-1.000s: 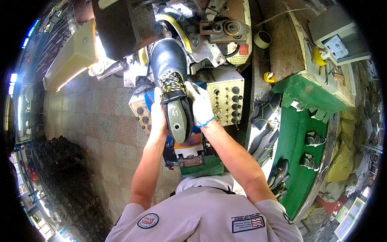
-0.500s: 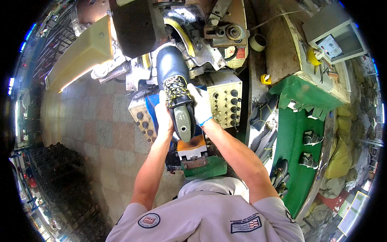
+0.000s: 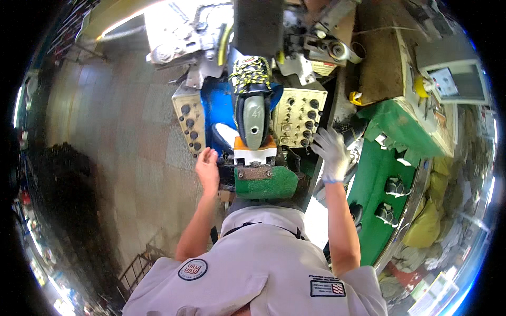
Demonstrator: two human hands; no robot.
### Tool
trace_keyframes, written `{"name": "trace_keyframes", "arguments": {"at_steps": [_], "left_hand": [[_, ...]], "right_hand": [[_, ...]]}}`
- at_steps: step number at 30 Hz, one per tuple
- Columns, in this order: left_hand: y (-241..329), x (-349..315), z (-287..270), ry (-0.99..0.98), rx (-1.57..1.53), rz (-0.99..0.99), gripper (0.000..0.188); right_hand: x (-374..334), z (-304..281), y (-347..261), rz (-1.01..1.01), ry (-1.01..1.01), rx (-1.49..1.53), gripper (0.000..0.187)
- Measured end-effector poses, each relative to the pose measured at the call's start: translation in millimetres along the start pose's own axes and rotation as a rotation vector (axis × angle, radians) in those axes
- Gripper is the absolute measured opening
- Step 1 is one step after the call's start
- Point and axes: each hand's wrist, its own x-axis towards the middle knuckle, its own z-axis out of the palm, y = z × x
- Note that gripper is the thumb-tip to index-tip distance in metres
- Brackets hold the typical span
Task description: The person repeatedly takes shoes from a conveyor belt, places them into a lasting machine to press the soles and uppers together, and then returns the assembled shoes to the conveyor belt.
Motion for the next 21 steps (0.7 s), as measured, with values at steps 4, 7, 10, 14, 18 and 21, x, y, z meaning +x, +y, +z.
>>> {"name": "trace_keyframes", "arguments": {"at_steps": [4,7,10,14,18,21], "left_hand": [[-32.2,4.8,30.9,0.004,0.132,-0.065,0.079],[-17.7,20.7,53.6,-0.091,0.232,-0.082,0.074],[-21.5,23.3,64.5,-0.002,0.406,-0.039,0.069],[-28.2,21.6,36.6,-0.06,0.359,0.111,0.063],[40.0,-11.5,-14.8,-0.113,0.464,0.177,0.057],[152.5,-52.2,-58.7,-0.207,0.267,0.192,0.048]], "right_hand": [[-31.4,-44.8,11.2,0.144,0.242,0.048,0.054],[-41.3,-50.3,20.0,0.18,0.214,0.093,0.05],[-34.1,-64.6,29.5,0.152,0.009,0.186,0.051],[-27.7,-34.1,20.0,0.164,-0.023,0.117,0.051],[-44.9,9.6,-16.3,0.114,-0.09,-0.014,0.057],[-65.7,47.9,-47.7,0.055,-0.163,-0.127,0.068]]}}
